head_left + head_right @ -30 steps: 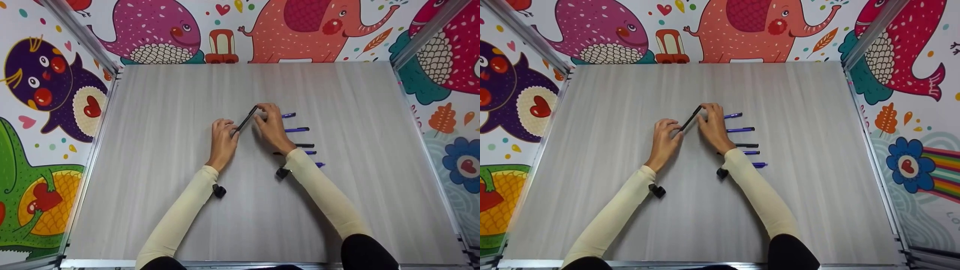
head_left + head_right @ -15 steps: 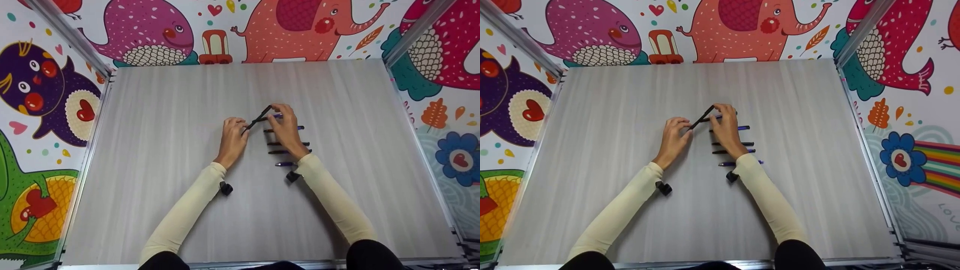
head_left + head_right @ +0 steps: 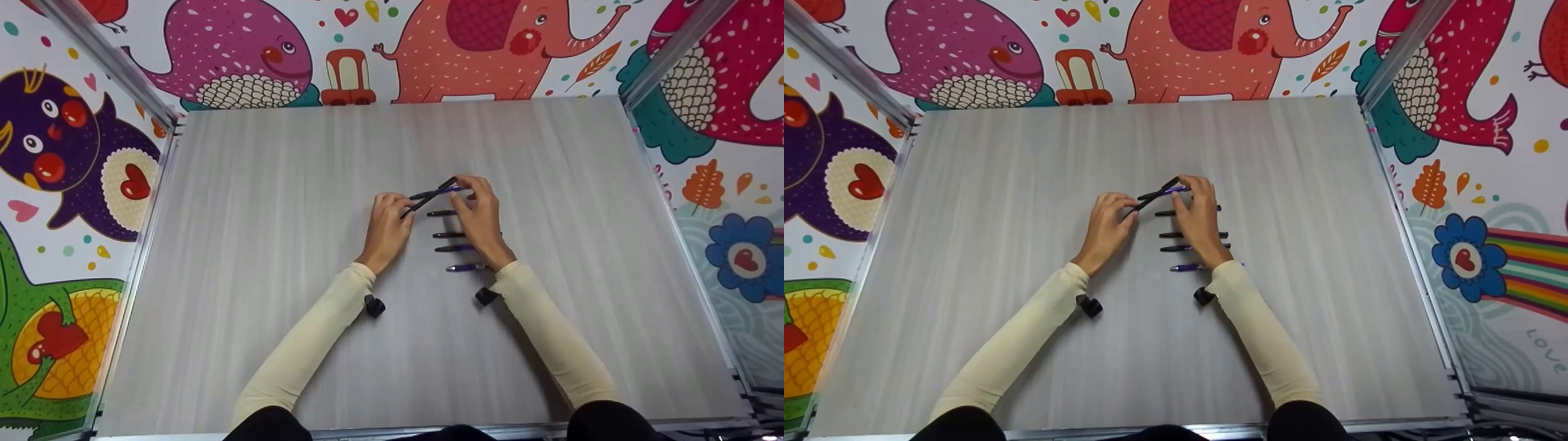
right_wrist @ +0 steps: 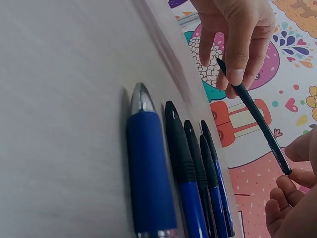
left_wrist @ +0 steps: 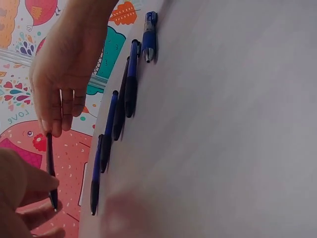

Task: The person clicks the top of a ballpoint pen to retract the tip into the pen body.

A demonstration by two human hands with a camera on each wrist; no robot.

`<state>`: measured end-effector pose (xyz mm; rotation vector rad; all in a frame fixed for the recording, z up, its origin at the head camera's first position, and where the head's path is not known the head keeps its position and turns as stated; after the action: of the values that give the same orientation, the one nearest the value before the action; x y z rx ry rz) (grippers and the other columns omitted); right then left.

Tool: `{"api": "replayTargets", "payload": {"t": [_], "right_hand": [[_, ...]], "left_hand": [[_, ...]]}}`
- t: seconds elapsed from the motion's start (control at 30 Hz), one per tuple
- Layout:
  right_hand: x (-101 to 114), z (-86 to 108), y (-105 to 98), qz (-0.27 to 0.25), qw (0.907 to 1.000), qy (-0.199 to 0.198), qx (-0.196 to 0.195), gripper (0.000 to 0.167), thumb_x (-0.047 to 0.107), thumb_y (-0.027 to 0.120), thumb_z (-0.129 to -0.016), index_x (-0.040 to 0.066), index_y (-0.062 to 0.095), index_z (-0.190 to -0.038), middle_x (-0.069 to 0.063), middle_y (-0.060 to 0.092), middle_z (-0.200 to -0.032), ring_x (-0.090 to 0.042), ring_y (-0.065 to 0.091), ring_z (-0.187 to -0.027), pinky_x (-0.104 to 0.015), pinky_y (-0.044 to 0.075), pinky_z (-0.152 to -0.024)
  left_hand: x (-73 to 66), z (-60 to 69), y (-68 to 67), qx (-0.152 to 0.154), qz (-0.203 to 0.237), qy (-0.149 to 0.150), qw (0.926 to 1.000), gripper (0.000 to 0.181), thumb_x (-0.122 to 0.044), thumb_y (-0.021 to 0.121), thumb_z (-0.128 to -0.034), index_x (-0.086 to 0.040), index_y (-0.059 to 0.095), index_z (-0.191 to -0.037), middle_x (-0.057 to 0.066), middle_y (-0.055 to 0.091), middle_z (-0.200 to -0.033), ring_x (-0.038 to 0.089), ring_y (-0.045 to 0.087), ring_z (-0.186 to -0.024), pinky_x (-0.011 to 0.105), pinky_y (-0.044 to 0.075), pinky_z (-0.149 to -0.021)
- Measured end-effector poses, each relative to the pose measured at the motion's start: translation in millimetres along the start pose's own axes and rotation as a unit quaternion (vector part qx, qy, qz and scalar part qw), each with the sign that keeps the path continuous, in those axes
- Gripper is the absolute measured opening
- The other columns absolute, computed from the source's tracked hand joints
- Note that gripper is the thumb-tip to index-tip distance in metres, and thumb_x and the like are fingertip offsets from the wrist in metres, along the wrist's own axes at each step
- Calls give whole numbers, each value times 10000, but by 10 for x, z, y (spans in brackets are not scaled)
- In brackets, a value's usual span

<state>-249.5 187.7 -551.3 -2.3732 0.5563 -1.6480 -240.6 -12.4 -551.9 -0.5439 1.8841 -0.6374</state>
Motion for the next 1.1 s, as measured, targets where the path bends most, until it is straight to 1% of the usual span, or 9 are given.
{"api": "replayTargets", "payload": {"t": [0.2, 0.3, 0.43, 0.57, 0.67, 0.8, 0.93, 1.03, 1.1], "right_hand": [[152, 2, -94, 18, 9988, -442, -204, 297, 33, 725, -1054, -14, 719, -1348, -188, 693, -1287, -363, 642, -1183, -509, 505, -983], [260, -3, -117, 56, 9970, -735, -239, 289, 42, 725, -1059, -6, 726, -1344, -179, 695, -1292, -362, 653, -1187, -505, 512, -982], [411, -16, -121, 90, 9939, -1070, -255, 266, 38, 727, -1060, 7, 738, -1324, -158, 707, -1291, -327, 665, -1192, -469, 537, -985], [572, -47, -134, -12, 9888, -1442, -385, 202, -26, 745, -1026, -14, 756, -1227, -164, 744, -1196, -326, 692, -1105, -431, 555, -945], [685, -75, -148, -129, 9847, -1689, -402, 151, -50, 757, -1007, -26, 762, -1157, -166, 765, -1113, -316, 711, -989, -345, 553, -897], [771, -109, -150, -237, 9816, -1879, -254, 141, -62, 760, -1000, -22, 764, -1135, -152, 774, -1066, -294, 719, -903, -254, 546, -863], [815, -133, -143, -233, 9798, -1984, -7, 148, -55, 749, -1010, -23, 771, -1153, -139, 776, -1065, -286, 723, -904, -246, 554, -867], [838, -146, -134, -254, 9812, -1900, 237, 142, -26, 741, -1029, -37, 775, -1166, -121, 777, -1080, -260, 720, -922, -248, 559, -881], [833, -154, -119, -434, 9835, -1696, 463, 155, -10, 731, -1041, -42, 772, -1188, -126, 771, -1110, -247, 716, -957, -267, 571, -901]], "left_hand": [[-46, 59, 70, 149, 434, -156, 9988, 135, -28, 810, -980, -17, 806, -1114, 103, 772, -1106, 289, 663, -1102, 428, 540, -998], [116, 82, 239, 46, 758, -146, 9970, 123, -39, 822, -967, -71, 792, -1082, 43, 769, -1038, 217, 675, -1009, 378, 535, -942], [260, 110, 383, 70, 1232, -248, 9920, 146, -43, 836, -954, -111, 784, -1072, -1, 759, -992, 160, 685, -949, 327, 534, -899], [34, 145, 249, 297, 1712, -427, 9839, 173, -5, 822, -955, -51, 793, -1120, 56, 773, -1017, 205, 714, -970, 393, 579, -908], [-152, 165, 152, 471, 1835, -559, 9803, 192, 35, 809, -955, -6, 789, -1142, 94, 784, -1036, 233, 727, -987, 474, 585, -948], [-210, 200, 146, 678, 1981, -730, 9751, 202, 37, 804, -966, -10, 795, -1162, 97, 796, -1066, 233, 737, -1018, 457, 604, -972], [-216, 238, 148, 896, 2349, -918, 9635, 218, -10, 803, -988, -13, 796, -1205, 87, 788, -1119, 222, 726, -1068, 410, 623, -961], [-220, 256, 142, 1008, 2565, -1014, 9559, 228, -40, 808, -993, -7, 795, -1218, 79, 784, -1134, 206, 716, -1076, 440, 620, -969], [-226, 257, 134, 1061, 2695, -1042, 9514, 230, -36, 812, -987, 1, 795, -1213, 85, 786, -1138, 213, 718, -1082, 485, 605, -1001]]}}
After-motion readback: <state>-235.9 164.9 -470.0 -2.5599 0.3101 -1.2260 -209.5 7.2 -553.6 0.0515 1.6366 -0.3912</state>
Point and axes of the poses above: each hand's wrist, its own z-axis away from the middle knuckle, its own y-axis out of the palm, x = y × z, the point moved 9 cm from there along -z, towards the middle knuckle
